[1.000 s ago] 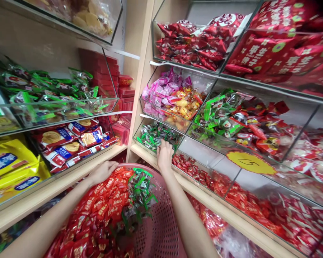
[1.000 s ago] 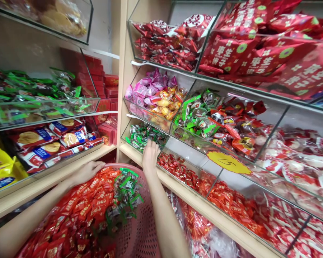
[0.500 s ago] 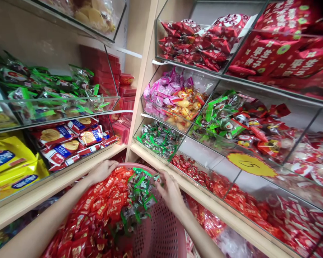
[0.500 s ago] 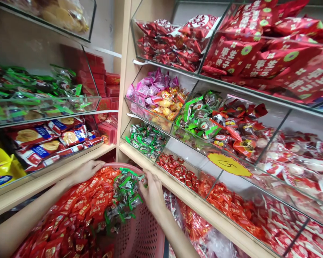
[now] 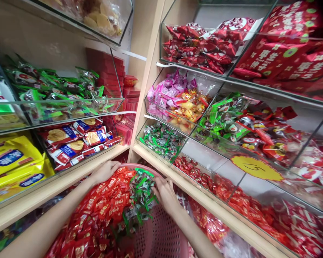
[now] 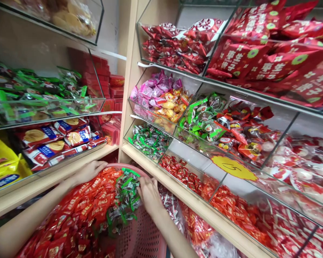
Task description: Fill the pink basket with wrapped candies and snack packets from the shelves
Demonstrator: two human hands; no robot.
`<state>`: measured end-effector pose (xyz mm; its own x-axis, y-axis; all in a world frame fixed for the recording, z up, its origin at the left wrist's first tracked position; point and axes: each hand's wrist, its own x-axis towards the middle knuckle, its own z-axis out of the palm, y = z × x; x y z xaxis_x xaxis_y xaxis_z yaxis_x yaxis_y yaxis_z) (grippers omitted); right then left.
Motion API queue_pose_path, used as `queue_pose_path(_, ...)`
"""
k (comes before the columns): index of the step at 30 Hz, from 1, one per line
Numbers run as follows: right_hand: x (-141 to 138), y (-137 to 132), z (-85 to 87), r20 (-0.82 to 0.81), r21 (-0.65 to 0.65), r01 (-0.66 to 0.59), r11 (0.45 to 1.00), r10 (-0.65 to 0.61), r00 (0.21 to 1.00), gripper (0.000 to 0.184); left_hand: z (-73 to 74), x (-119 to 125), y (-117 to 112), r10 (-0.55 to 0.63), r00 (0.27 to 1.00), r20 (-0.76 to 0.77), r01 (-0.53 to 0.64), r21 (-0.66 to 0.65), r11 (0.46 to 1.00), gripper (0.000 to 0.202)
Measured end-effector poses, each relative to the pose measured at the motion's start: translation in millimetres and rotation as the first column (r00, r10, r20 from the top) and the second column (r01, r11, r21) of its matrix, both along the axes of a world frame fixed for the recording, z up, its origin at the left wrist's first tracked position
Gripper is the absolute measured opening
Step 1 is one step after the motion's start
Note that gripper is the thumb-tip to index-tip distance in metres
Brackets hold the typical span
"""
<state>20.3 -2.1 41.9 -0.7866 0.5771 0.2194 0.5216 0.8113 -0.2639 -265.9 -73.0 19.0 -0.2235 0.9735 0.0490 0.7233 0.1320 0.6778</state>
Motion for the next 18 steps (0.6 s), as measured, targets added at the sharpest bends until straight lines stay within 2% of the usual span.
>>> queue_pose_path(5, -1.9, -4.2, -1.4, 0.058, 0.179, 0.083, 0.980, -0.095, 0.994, 0.016, 3.2, 1.1, -0.7, -0.006, 1.000, 0.011, 0.006, -0.008, 1.000, 0.047)
queue_pose_path(7, -1.6, -5.3, -1.9, 0.094, 0.213, 0.094, 0.973, -0.116, 0.989, 0.018, 3.8, 1.3, -0.8, 0.000, 1.000, 0.016, 0.000, -0.007, 1.000, 0.046)
queue_pose_path(13, 3.7, -6.1, -3.9, 0.108, 0.173, 0.050, 0.984, -0.069, 0.992, 0.036, 2.4, 0.6, -0.2, -0.007, 1.000, 0.003, 0.007, -0.007, 1.000, 0.047)
queue_pose_path(18, 3.0, -3.7, -0.8, 0.074, 0.083, 0.054, 0.995, -0.060, 0.995, 0.020, 1.4, 0.1, -0.1, 0.000, 1.000, -0.008, 0.000, -0.002, 1.000, 0.046)
